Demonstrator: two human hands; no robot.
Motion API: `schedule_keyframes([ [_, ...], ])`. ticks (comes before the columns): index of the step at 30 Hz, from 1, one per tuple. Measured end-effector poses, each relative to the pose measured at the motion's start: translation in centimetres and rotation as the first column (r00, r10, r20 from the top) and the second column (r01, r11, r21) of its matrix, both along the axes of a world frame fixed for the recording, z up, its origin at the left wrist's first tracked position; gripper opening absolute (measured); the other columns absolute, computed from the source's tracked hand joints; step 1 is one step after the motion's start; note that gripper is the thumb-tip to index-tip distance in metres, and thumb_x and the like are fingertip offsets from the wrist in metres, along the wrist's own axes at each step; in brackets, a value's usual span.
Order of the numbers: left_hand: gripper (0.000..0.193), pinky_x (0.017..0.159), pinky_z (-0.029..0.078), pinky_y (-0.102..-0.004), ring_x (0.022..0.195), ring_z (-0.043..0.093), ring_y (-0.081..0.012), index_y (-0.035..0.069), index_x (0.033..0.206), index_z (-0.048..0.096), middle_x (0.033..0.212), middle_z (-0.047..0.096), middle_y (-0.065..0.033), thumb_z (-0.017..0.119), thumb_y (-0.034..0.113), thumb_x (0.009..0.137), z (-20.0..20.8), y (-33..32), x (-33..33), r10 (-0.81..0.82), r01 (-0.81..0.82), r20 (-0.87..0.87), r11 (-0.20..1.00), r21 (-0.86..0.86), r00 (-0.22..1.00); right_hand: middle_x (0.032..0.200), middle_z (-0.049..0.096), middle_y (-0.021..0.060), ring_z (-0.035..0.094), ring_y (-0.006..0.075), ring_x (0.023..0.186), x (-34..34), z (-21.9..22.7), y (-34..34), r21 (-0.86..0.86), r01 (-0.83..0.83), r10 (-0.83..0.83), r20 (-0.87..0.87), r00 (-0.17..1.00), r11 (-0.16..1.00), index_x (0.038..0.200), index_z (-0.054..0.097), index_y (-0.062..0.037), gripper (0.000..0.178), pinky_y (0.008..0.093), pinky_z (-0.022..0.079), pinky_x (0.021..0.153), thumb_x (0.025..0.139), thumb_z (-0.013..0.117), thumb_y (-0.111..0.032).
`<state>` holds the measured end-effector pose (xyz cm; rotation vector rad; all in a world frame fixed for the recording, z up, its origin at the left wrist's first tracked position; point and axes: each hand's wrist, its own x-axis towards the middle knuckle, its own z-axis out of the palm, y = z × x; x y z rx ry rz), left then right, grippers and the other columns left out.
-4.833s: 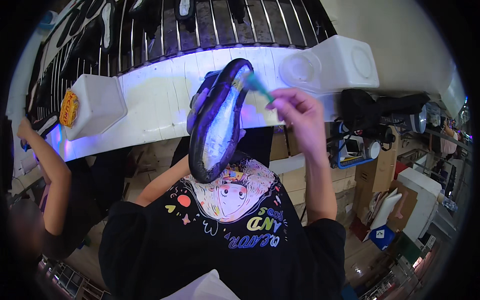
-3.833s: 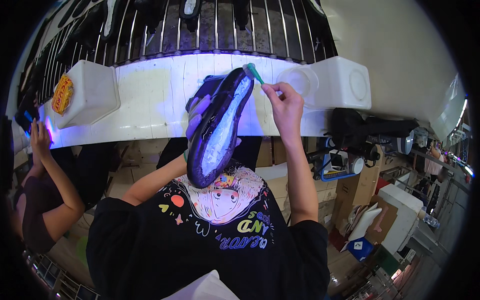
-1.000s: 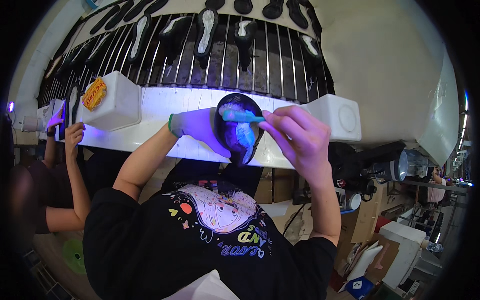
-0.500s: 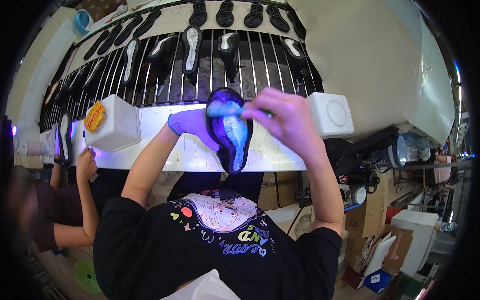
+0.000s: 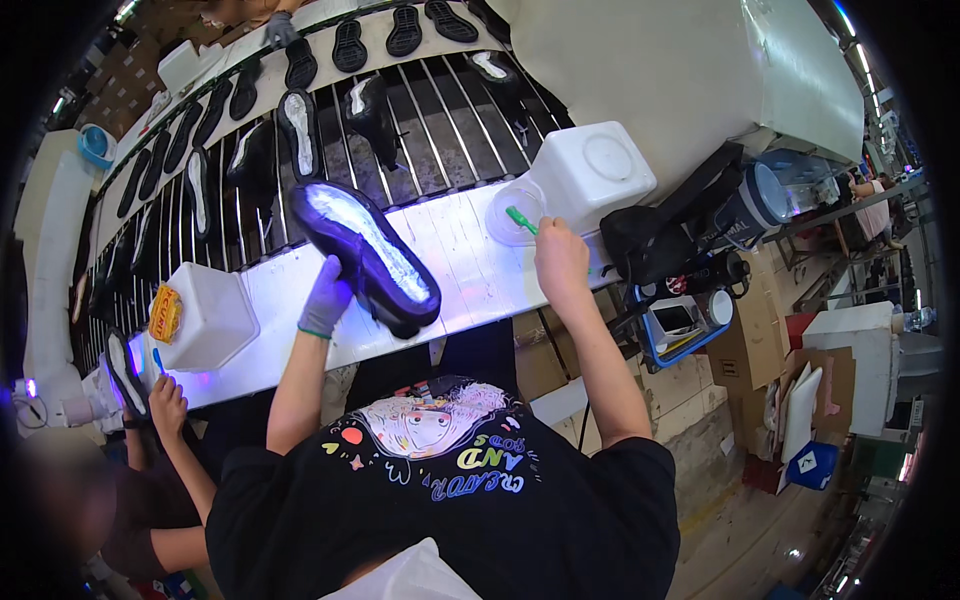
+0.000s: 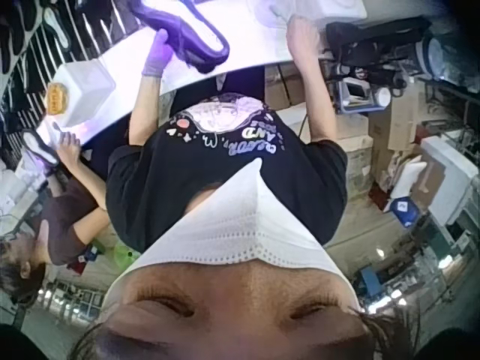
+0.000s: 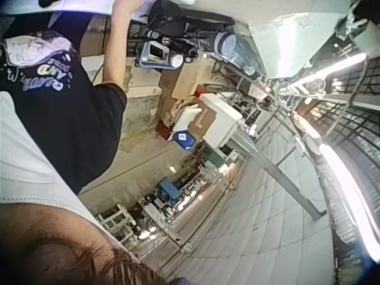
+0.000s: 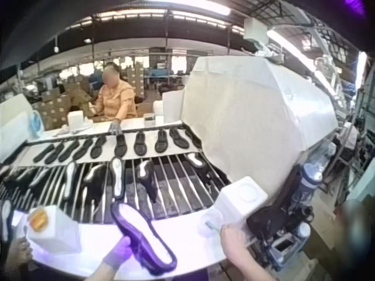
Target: Applying adhesive to the soles of shoes using a brush.
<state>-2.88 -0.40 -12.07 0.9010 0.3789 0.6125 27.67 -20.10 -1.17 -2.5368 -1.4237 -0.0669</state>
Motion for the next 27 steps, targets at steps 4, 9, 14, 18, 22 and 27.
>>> schedule_keyframes([
  [4,0.076,0.111,0.033,-0.0388,0.128,0.046,-0.0254,0.006,0.143,0.036,0.140,0.045,-0.0133,0.030,0.064,0.094,3.3,-5.1,3.1,0.039,-0.069,-0.091,0.934,-0.350,0.995,0.087,0.062,0.0185,0.067,0.0369,0.074,-0.2,-0.6,0.7,-0.053,0.013,-0.007,0.103,0.995,0.999,0.084,0.060,0.0002,0.005,0.0434,0.054,0.065,0.081,0.056,-0.001],
  [9,0.073,0.105,0.042,-0.0383,0.120,0.053,-0.0262,0.006,0.141,0.038,0.133,0.052,-0.0148,0.030,0.063,0.095,0.2,-5.4,2.3,-0.071,0.329,0.463,0.797,-0.506,0.883,0.084,0.067,0.0181,0.068,0.0295,0.070,1.8,-0.8,0.0,0.024,-0.049,0.052,-0.177,0.983,0.999,0.089,0.064,0.0044,0.013,0.0376,0.053,0.058,0.085,0.058,-0.006],
  [14,0.070,0.104,0.043,-0.0378,0.119,0.054,-0.0253,0.006,0.141,0.039,0.132,0.053,-0.0144,0.031,0.060,0.096,4.1,-5.5,3.2,-0.021,0.317,0.481,0.777,-0.543,0.877,0.086,0.069,0.0068,0.053,0.0063,0.056,4.2,-4.7,-1.9,0.083,0.383,0.092,-0.996,-0.005,0.920,0.103,0.067,0.0021,0.024,0.0209,0.040,0.046,0.092,0.061,-0.017],
  [18,0.074,0.101,0.045,-0.0395,0.111,0.059,-0.0285,0.003,0.139,0.040,0.127,0.056,-0.0173,0.037,0.061,0.094,5.1,-5.2,3.9,0.030,0.042,0.130,0.857,-0.514,0.991,0.091,0.070,0.0062,0.051,0.0054,0.056,5.0,-3.9,-1.4,0.135,0.328,0.258,-0.894,-0.367,0.935,0.108,0.067,-0.0011,0.024,0.0194,0.038,0.046,0.092,0.061,-0.018],
  [22,0.063,0.097,0.047,-0.0358,0.106,0.061,-0.0225,0.003,0.130,0.051,0.118,0.062,-0.0119,0.045,0.054,0.094,8.5,-6.0,5.2,-0.018,0.022,0.014,0.873,-0.488,1.000,0.092,0.069,0.0047,0.052,0.0050,0.063,1.7,3.8,1.1,0.388,0.221,0.385,-0.921,0.058,0.895,0.106,0.068,-0.0021,0.021,0.0178,0.038,0.054,0.089,0.064,-0.012],
  [27,0.050,0.093,0.050,-0.0340,0.100,0.063,-0.0191,0.002,0.126,0.052,0.115,0.063,-0.0107,0.046,0.042,0.098,11.7,-6.4,5.8,-0.052,0.023,-0.063,0.922,-0.385,0.997,0.087,0.067,0.0054,0.056,0.0088,0.068,-1.6,10.5,1.0,0.542,-0.086,0.543,-0.797,0.264,0.836,0.093,0.070,0.0010,0.011,0.0198,0.039,0.058,0.084,0.067,-0.005],
])
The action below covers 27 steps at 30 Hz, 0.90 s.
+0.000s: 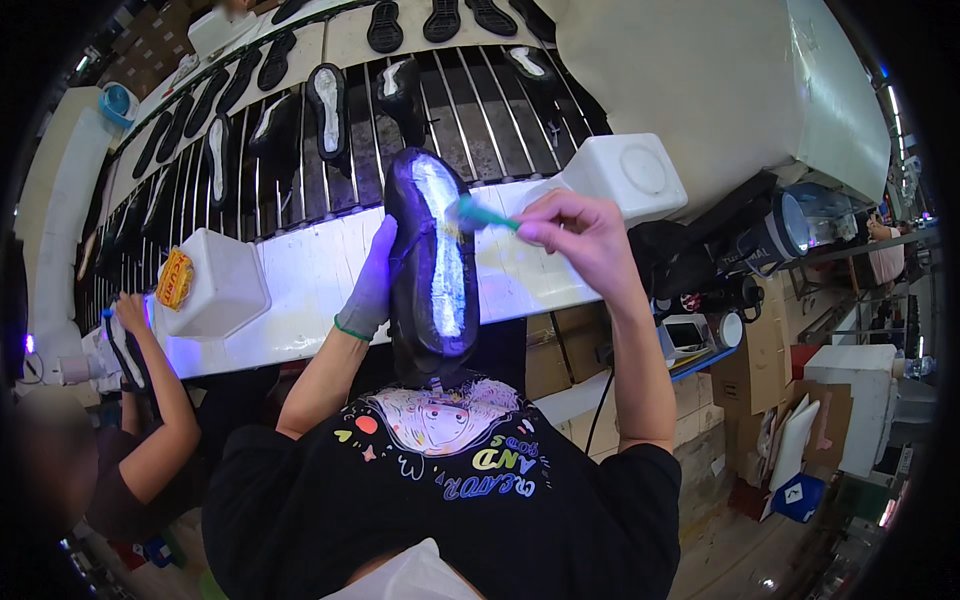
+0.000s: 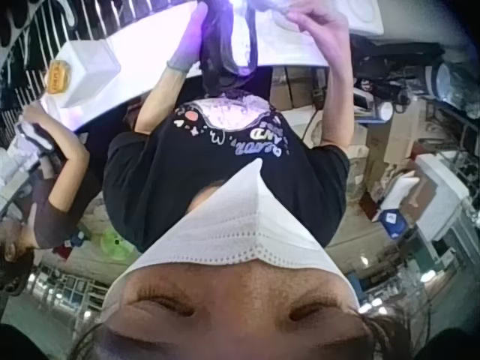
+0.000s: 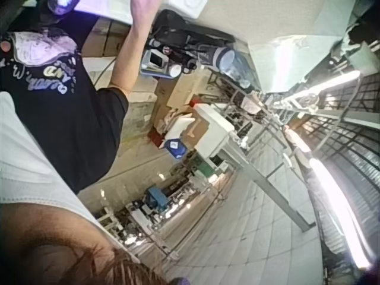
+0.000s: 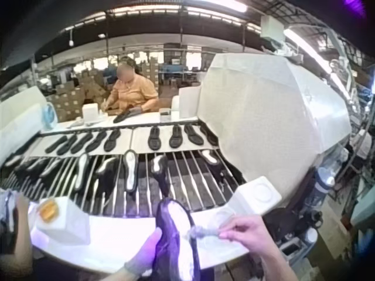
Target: Applying adhesive to the soles of shoes using a brush.
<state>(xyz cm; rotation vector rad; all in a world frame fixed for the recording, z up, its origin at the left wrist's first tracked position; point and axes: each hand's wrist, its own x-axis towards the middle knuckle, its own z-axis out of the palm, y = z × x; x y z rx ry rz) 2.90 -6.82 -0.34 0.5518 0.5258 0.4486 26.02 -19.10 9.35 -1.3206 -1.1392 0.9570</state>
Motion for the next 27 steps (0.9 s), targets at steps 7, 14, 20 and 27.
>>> schedule_keyframes([
  [7,0.051,0.093,0.049,-0.0329,0.102,0.062,-0.0174,-0.001,0.127,0.050,0.116,0.062,-0.0103,0.047,0.040,0.098,2.2,-0.6,0.3,0.024,-0.035,0.097,0.993,0.112,0.995,0.081,0.066,0.0070,0.063,0.0153,0.075,-3.1,2.1,-1.1,0.100,-0.119,0.057,0.481,0.875,0.988,0.085,0.070,0.0021,0.012,0.0269,0.048,0.065,0.076,0.075,-0.002],
  [14,0.059,0.089,0.048,-0.0300,0.099,0.060,-0.0140,-0.002,0.130,0.047,0.109,0.062,-0.0088,0.055,0.044,0.093,3.7,-1.7,0.0,0.045,-0.055,0.033,0.896,0.441,0.998,0.078,0.065,0.0072,0.061,0.0154,0.070,-2.7,1.8,1.6,0.218,-0.033,-0.097,0.561,0.822,0.975,0.085,0.070,0.0017,0.011,0.0264,0.047,0.064,0.077,0.074,-0.003],
  [20,0.055,0.084,0.048,-0.0286,0.092,0.060,-0.0128,-0.002,0.130,0.043,0.104,0.061,-0.0065,0.062,0.031,0.091,4.6,-2.6,-0.3,-0.022,-0.015,0.053,0.797,0.604,0.998,0.071,0.064,0.0042,0.054,0.0091,0.063,-2.3,2.4,4.1,0.231,0.056,-0.176,0.544,0.820,0.971,0.085,0.070,-0.0002,0.011,0.0242,0.042,0.057,0.079,0.074,-0.009],
  [27,0.054,0.084,0.049,-0.0284,0.095,0.061,-0.0131,-0.002,0.126,0.046,0.103,0.062,-0.0068,0.064,0.033,0.089,5.0,-2.6,-0.1,-0.019,0.010,0.009,0.797,0.604,1.000,0.068,0.060,-0.0006,0.043,0.0038,0.057,-0.6,2.5,6.8,0.202,0.137,-0.220,0.480,0.849,0.970,0.085,0.071,-0.0002,0.011,0.0216,0.034,0.051,0.081,0.074,-0.010],
])
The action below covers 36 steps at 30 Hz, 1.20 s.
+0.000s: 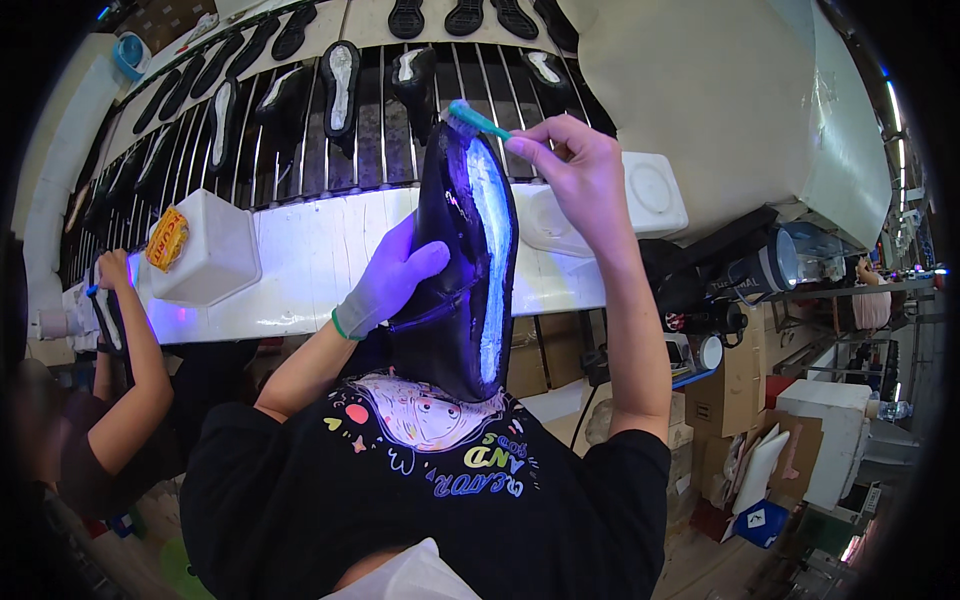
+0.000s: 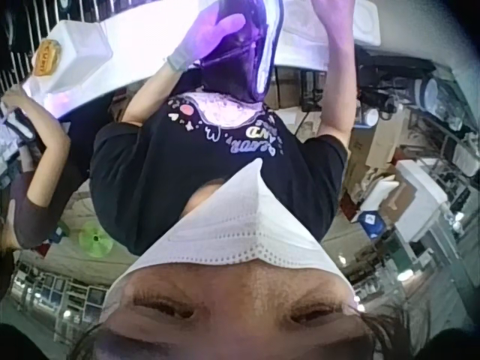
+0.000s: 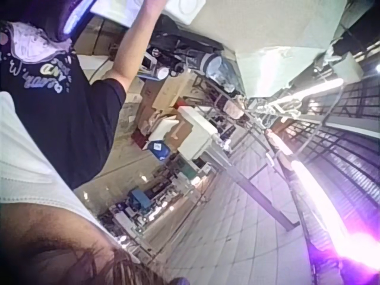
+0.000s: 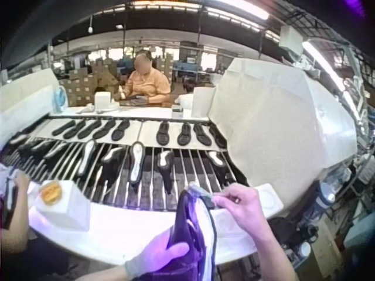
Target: Applying adhesive to the soles of shoes using a brush.
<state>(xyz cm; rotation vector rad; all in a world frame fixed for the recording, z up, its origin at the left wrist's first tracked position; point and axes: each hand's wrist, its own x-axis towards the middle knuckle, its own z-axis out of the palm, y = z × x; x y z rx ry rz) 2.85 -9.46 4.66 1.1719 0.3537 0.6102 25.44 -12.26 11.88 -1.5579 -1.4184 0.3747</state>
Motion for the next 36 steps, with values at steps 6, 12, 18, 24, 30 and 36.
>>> schedule_keyframes([
  [6,0.049,0.081,0.050,-0.0280,0.087,0.061,-0.0121,-0.001,0.124,0.049,0.099,0.063,-0.0065,0.060,0.035,0.092,-0.5,0.6,-0.5,0.018,-0.018,0.020,1.000,-0.008,1.000,0.074,0.063,0.0005,0.049,0.0055,0.064,0.7,1.4,-1.3,-0.121,-0.316,0.319,0.005,0.948,0.941,0.084,0.071,-0.0013,0.009,0.0218,0.035,0.056,0.079,0.075,-0.008],
  [12,0.054,0.069,0.048,-0.0222,0.077,0.057,-0.0077,0.002,0.117,0.054,0.089,0.061,-0.0009,0.059,0.048,0.089,-0.4,0.2,-0.5,0.055,-0.054,0.000,0.977,-0.206,0.998,0.072,0.062,0.0020,0.051,0.0087,0.065,0.4,1.9,-2.9,-0.189,-0.415,0.443,0.145,0.885,0.890,0.081,0.071,-0.0015,0.010,0.0239,0.036,0.055,0.076,0.076,-0.008],
  [18,0.043,0.076,0.051,-0.0263,0.083,0.059,-0.0087,0.000,0.120,0.053,0.096,0.061,-0.0028,0.059,0.034,0.094,-0.7,0.8,-1.2,0.038,-0.043,-0.023,0.969,-0.245,0.999,0.076,0.068,0.0104,0.064,0.0172,0.072,0.2,1.3,-4.9,-0.294,-0.532,0.549,-0.029,0.835,0.794,0.080,0.070,0.0025,0.013,0.0293,0.049,0.067,0.071,0.078,-0.003],
  [24,0.040,0.077,0.050,-0.0250,0.082,0.059,-0.0079,0.001,0.117,0.054,0.093,0.062,-0.0017,0.058,0.034,0.094,-0.9,1.6,-1.1,0.094,-0.095,-0.014,0.978,-0.185,0.995,0.078,0.068,0.0073,0.063,0.0154,0.073,-0.8,1.2,-6.1,-0.302,-0.556,0.564,-0.067,0.823,0.775,0.083,0.072,0.0000,0.009,0.0276,0.048,0.068,0.077,0.074,-0.006],
  [30,0.040,0.076,0.052,-0.0251,0.082,0.061,-0.0095,0.001,0.117,0.055,0.095,0.063,-0.0032,0.056,0.035,0.095,-1.2,1.9,-0.3,0.130,-0.120,0.034,0.969,-0.218,0.991,0.075,0.065,0.0067,0.061,0.0151,0.071,-1.4,1.2,-4.4,-0.181,-0.312,0.328,0.070,0.942,0.933,0.080,0.068,0.0033,0.008,0.0265,0.047,0.066,0.075,0.073,0.000],
  [36,0.042,0.089,0.052,-0.0311,0.097,0.065,-0.0163,0.001,0.122,0.056,0.111,0.065,-0.0094,0.050,0.033,0.097,-2.3,2.7,-0.5,0.145,-0.122,0.042,0.931,-0.344,0.989,0.076,0.067,0.0089,0.063,0.0167,0.072,-1.2,0.9,-6.3,-0.311,-0.530,0.529,-0.095,0.843,0.789,0.079,0.067,0.0034,0.011,0.0281,0.048,0.067,0.074,0.076,-0.001],
])
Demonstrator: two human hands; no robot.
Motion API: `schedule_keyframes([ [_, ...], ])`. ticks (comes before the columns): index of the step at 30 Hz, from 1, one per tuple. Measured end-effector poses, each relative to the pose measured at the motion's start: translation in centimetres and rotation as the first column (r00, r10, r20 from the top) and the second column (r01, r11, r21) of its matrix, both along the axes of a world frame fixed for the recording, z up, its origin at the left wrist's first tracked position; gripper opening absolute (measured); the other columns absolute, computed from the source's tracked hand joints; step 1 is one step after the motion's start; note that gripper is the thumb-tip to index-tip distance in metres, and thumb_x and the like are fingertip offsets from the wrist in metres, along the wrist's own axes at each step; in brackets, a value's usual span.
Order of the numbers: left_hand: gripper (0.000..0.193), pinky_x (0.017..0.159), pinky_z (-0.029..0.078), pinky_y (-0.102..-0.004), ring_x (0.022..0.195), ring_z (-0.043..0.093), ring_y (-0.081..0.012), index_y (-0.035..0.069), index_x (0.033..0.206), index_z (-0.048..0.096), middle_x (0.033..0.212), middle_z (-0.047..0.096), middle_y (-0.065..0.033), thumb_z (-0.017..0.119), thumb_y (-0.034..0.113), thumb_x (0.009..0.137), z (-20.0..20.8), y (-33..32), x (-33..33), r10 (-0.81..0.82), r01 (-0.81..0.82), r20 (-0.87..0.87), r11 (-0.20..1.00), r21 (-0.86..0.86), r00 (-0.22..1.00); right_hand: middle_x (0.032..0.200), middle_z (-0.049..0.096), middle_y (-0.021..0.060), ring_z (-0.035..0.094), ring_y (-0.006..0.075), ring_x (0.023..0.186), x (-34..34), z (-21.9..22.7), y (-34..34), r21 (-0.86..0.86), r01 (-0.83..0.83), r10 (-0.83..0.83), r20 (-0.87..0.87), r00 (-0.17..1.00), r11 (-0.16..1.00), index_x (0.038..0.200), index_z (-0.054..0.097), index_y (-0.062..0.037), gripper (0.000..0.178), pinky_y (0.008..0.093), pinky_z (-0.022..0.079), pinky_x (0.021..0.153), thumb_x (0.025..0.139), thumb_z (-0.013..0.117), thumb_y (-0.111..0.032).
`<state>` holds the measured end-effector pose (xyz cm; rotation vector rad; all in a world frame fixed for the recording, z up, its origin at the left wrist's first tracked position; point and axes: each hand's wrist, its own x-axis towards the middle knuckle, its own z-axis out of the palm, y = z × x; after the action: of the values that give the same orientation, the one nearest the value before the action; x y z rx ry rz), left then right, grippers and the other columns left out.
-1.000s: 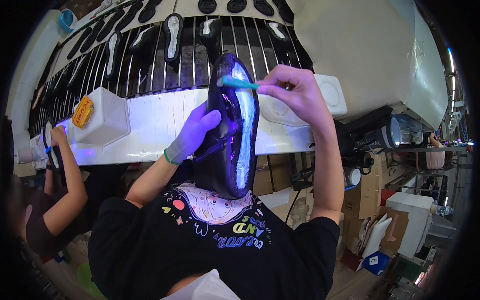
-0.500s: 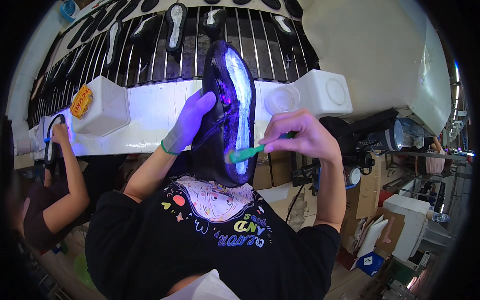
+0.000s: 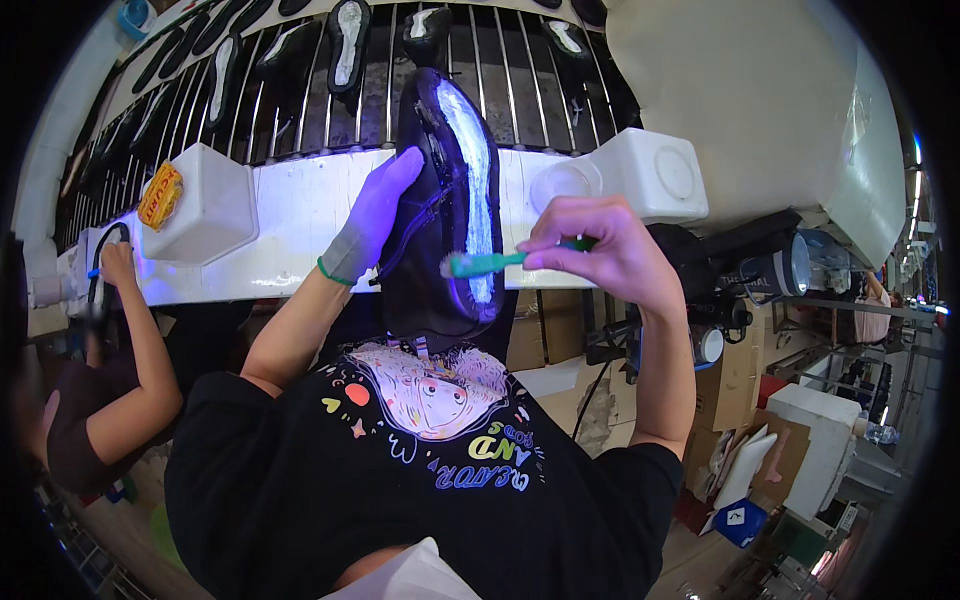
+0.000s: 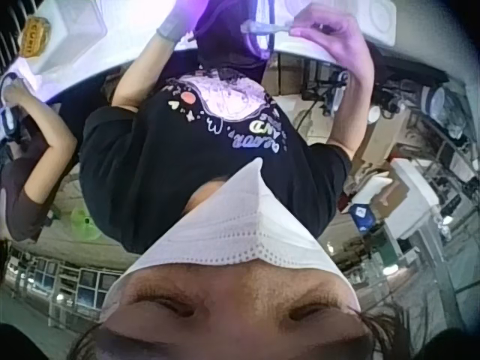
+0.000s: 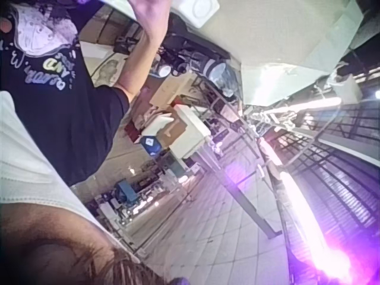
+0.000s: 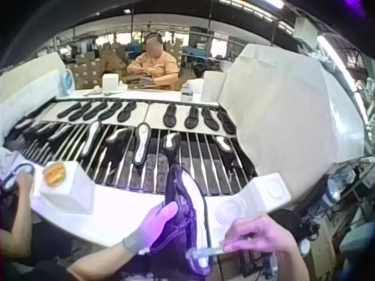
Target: Applying adhesive to the soles of shoes using a brush.
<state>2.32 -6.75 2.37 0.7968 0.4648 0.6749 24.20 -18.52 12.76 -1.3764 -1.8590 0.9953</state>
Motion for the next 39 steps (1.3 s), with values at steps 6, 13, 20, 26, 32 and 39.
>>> schedule_keyframes([
  [6,0.042,0.084,0.053,-0.0301,0.090,0.066,-0.0155,0.002,0.119,0.058,0.106,0.067,-0.0080,0.051,0.037,0.096,-1.8,0.9,0.8,-0.094,0.090,-0.049,0.993,-0.077,0.994,0.076,0.067,0.0105,0.066,0.0199,0.074,0.4,-0.2,-0.2,-0.139,-0.063,0.062,-0.011,0.998,0.988,0.075,0.068,0.0031,0.012,0.0299,0.050,0.069,0.069,0.078,0.000],
  [13,0.049,0.083,0.053,-0.0296,0.087,0.066,-0.0160,0.003,0.119,0.058,0.106,0.067,-0.0091,0.049,0.045,0.096,-3.1,0.2,1.8,-0.366,0.323,-0.075,0.887,-0.330,0.928,0.076,0.066,0.0080,0.062,0.0163,0.071,0.8,-0.4,0.3,-0.188,-0.126,0.116,-0.062,0.991,0.974,0.083,0.072,0.0011,0.015,0.0285,0.047,0.069,0.073,0.078,-0.008],
  [20,0.051,0.092,0.048,-0.0283,0.104,0.060,-0.0145,0.005,0.128,0.052,0.117,0.062,-0.0099,0.044,0.046,0.098,-4.6,-1.9,2.8,-0.527,0.490,-0.007,0.796,-0.354,0.850,0.076,0.067,0.0097,0.064,0.0182,0.072,0.9,-0.6,0.8,-0.193,-0.149,0.129,-0.111,0.985,0.970,0.079,0.071,0.0021,0.015,0.0291,0.048,0.068,0.069,0.080,-0.006],
  [26,0.028,0.050,0.049,-0.0259,0.058,0.059,-0.0114,0.009,0.110,0.060,0.077,0.062,-0.0032,0.059,0.031,0.093,-3.4,-5.0,2.3,-0.610,0.611,-0.114,0.791,-0.025,0.784,0.077,0.068,0.0114,0.065,0.0199,0.074,1.2,-0.9,1.4,-0.180,-0.115,0.087,-0.156,0.984,0.977,0.073,0.069,0.0028,0.015,0.0300,0.050,0.069,0.065,0.081,-0.003],
  [32,0.037,0.049,0.052,-0.0255,0.060,0.064,-0.0156,0.004,0.116,0.058,0.075,0.064,-0.0106,0.066,0.027,0.088,-2.8,-4.7,1.1,-0.782,0.766,0.065,0.585,-0.266,0.619,0.077,0.068,0.0114,0.065,0.0196,0.075,1.5,-1.5,2.6,-0.170,-0.127,0.101,-0.152,0.983,0.977,0.073,0.069,0.0026,0.015,0.0302,0.050,0.070,0.065,0.081,-0.003],
  [39,0.038,0.048,0.052,-0.0258,0.059,0.064,-0.0165,0.005,0.117,0.057,0.074,0.064,-0.0110,0.065,0.029,0.089,-2.5,-4.8,0.6,-0.725,0.717,0.038,0.671,-0.187,0.688,0.077,0.068,0.0107,0.065,0.0189,0.075,2.6,-1.9,1.9,-0.272,-0.145,0.105,-0.155,0.982,0.951,0.076,0.070,0.0025,0.016,0.0298,0.050,0.070,0.066,0.081,-0.004],
])
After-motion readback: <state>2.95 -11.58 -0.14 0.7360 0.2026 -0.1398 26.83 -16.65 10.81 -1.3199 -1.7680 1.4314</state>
